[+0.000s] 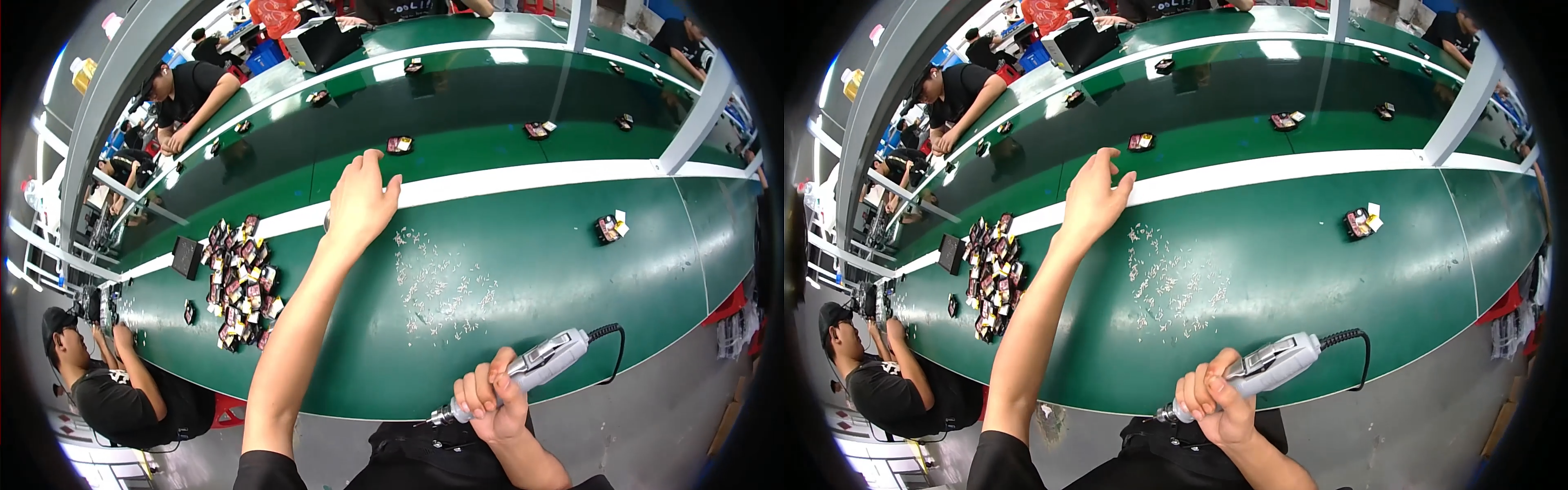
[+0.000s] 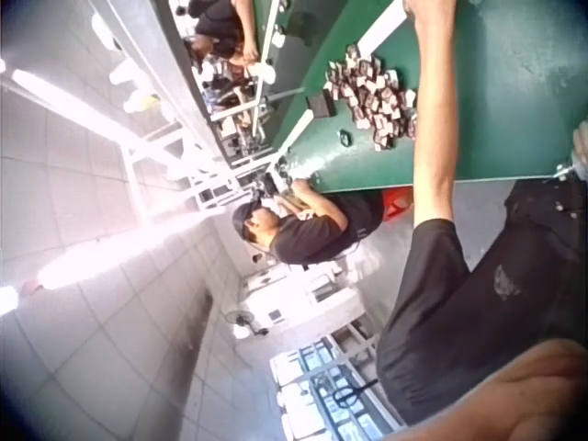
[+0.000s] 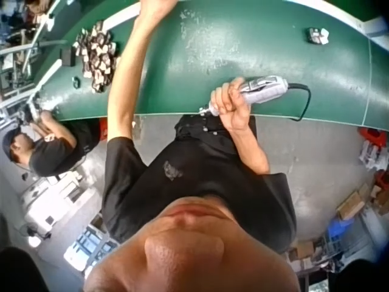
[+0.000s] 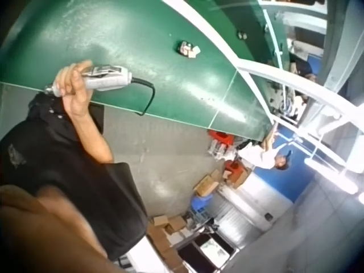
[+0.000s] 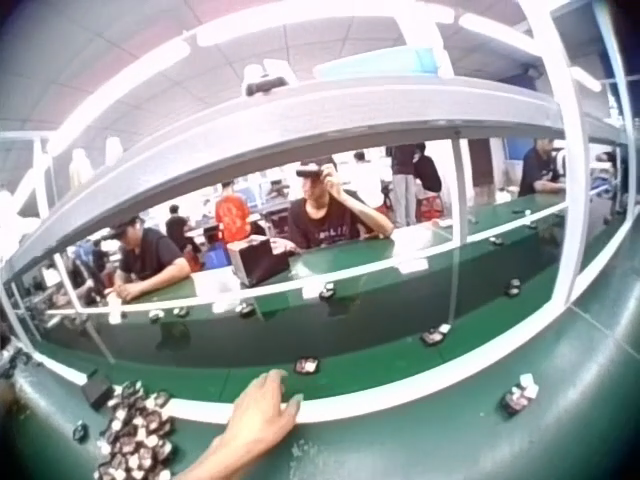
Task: Secure screws into small electronic modules using an electric screwdriver on an assembly line.
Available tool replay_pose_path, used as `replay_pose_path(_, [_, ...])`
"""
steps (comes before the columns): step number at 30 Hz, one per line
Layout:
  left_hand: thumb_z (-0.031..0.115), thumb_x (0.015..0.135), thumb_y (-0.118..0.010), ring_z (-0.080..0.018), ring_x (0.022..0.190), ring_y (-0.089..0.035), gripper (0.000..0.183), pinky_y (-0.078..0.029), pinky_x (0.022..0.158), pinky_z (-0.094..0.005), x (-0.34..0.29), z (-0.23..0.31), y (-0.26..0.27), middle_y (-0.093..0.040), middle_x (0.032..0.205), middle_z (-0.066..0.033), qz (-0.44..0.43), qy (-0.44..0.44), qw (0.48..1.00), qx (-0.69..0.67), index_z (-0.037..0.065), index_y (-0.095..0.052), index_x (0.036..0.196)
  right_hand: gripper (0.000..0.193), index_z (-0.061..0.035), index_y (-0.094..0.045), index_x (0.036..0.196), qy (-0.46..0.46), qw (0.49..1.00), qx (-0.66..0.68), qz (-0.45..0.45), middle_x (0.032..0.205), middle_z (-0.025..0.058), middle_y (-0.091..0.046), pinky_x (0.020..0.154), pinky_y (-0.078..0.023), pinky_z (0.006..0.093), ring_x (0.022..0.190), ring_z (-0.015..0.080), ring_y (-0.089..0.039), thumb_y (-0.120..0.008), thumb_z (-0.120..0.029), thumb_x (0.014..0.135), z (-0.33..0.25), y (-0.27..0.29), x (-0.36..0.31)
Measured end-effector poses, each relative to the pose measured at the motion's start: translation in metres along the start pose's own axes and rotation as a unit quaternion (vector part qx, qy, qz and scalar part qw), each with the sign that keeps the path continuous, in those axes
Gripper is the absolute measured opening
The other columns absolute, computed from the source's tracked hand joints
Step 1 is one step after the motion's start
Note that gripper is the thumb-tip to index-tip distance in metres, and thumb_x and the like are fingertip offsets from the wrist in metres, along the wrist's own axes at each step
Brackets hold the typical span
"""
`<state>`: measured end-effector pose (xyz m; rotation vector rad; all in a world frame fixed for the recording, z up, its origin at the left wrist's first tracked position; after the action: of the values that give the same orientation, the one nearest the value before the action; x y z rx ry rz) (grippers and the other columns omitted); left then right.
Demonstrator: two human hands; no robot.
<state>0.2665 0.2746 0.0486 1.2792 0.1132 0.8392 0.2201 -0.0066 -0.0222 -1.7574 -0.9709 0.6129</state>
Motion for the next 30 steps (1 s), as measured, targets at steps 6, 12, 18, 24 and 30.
replay_pose_path(6, [0.026, 0.078, -0.069, -0.0358, 0.099, -0.057, 0.049, -0.048, 0.084, -0.0437, 0.061, -0.015, -0.043, -0.057, 0.107, -0.0205, 0.0, 0.06, 0.996, 0.069, 0.0, -0.051, 0.115, 0.005, -0.0112, -0.043, 0.093, -0.017, 0.999, 0.03, -0.006, 0.057, 0.001, -0.039, 0.059, -0.038, 0.0324, 0.047, 0.0121, -0.041, -0.049, -0.012, 0.092, 0.002, 0.002, 0.003])
replay_pose_path(12, [0.019, 0.074, -0.068, -0.0329, 0.096, -0.058, 0.042, -0.047, 0.085, -0.0418, 0.069, -0.022, -0.037, -0.06, 0.1, -0.0184, 0.006, 0.021, 0.999, 0.024, -0.001, -0.056, 0.109, 0.006, -0.0108, -0.044, 0.093, -0.036, 0.998, 0.052, -0.016, 0.057, 0.0018, -0.04, 0.059, -0.038, 0.033, 0.049, 0.0127, -0.042, -0.05, -0.011, 0.092, 0.007, 0.0, 0.004])
replay_pose_path(18, [0.002, 0.074, -0.066, -0.0279, 0.098, -0.056, 0.036, -0.047, 0.084, -0.0365, -0.016, 0.023, 0.013, -0.06, 0.104, -0.0122, -0.01, -0.115, 0.987, -0.11, 0.003, -0.056, 0.109, 0.007, -0.011, -0.044, 0.091, -0.042, 0.998, 0.047, 0.007, 0.056, 0.0014, -0.04, 0.058, -0.039, 0.0322, 0.047, 0.0127, -0.041, -0.051, -0.012, 0.092, 0.006, 0.006, 0.002])
replay_pose_path(24, [-0.006, 0.064, -0.068, -0.0312, 0.102, -0.057, 0.049, -0.046, 0.089, -0.0378, -0.177, 0.041, 0.063, -0.06, 0.115, -0.0136, -0.131, -0.076, 0.977, -0.151, 0.001, -0.058, 0.112, 0.008, -0.011, -0.042, 0.091, -0.021, 0.999, 0.034, -0.014, 0.055, 0.0002, -0.038, 0.056, -0.038, 0.0302, 0.045, 0.0115, -0.04, -0.049, -0.013, 0.093, 0.0, 0.002, -0.001])
replay_pose_path(30, [-0.012, 0.065, -0.063, -0.033, 0.103, -0.055, 0.054, -0.046, 0.089, -0.0398, -0.25, 0.036, 0.075, -0.056, 0.126, -0.0143, -0.124, -0.045, 0.989, -0.074, 0.002, -0.059, 0.117, 0.009, -0.0119, -0.043, 0.09, -0.018, 0.999, 0.006, -0.032, 0.054, -0.0017, -0.037, 0.055, -0.039, 0.0287, 0.045, 0.0107, -0.041, -0.048, -0.017, 0.094, 0.002, -0.006, 0.007])
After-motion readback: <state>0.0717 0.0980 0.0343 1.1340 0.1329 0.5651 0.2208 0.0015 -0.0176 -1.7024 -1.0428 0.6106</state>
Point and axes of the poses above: each hand's wrist, its own x-axis towards the middle knuckle, its own y-axis out of the back of the hand, z = x × y, the point moved 10 cm from there along x, towards the middle knuckle
